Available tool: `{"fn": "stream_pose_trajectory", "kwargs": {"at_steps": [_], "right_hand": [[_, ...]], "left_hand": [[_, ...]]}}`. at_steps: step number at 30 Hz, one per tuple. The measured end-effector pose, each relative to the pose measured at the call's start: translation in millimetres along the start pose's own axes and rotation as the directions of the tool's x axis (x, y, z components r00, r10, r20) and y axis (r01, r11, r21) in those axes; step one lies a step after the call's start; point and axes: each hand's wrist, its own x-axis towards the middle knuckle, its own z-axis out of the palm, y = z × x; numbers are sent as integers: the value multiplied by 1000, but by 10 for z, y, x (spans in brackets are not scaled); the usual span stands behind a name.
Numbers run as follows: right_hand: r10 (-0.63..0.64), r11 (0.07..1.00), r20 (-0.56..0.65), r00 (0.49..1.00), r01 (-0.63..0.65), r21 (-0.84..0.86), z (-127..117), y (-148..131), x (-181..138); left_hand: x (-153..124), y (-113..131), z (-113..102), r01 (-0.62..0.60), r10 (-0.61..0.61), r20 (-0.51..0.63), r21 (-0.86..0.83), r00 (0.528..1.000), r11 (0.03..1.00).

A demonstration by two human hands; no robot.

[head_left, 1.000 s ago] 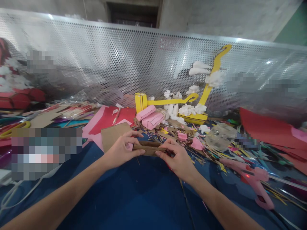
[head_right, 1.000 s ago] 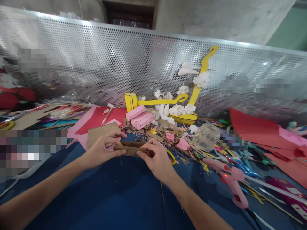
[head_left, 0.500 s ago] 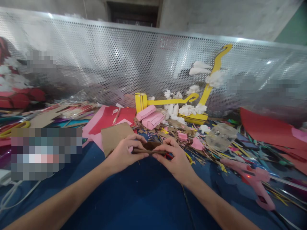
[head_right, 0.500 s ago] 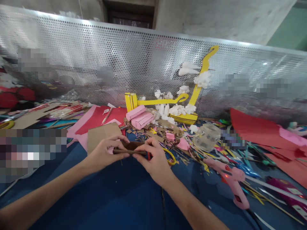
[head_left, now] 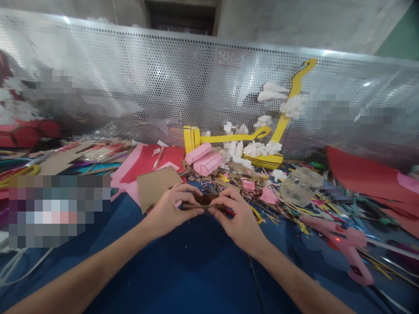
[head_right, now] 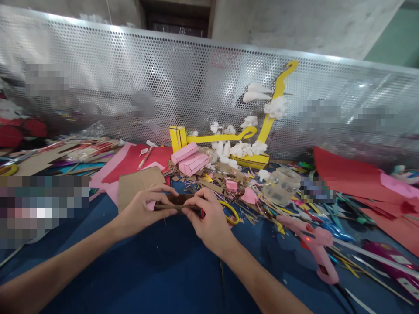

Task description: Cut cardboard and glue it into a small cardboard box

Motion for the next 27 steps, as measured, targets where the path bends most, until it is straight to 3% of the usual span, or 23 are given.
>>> {"fn": "stream_pose_trajectory", "kwargs": {"at_steps": [10,18,27], "right_hand": [[0,1000,-52,999,-1,-27,9,102,10],[-38,999,16,999,38,16,32,30,16],[-54,999,-27,998,54,-5,28,-44,22]], "left_hand": [[18,2,-80,-6,10,-87,39,996,999],[-6,29,-31,-43,44,-35,47,998,998],[-13,77,3,-93,95,-52,49,994,994]]}}
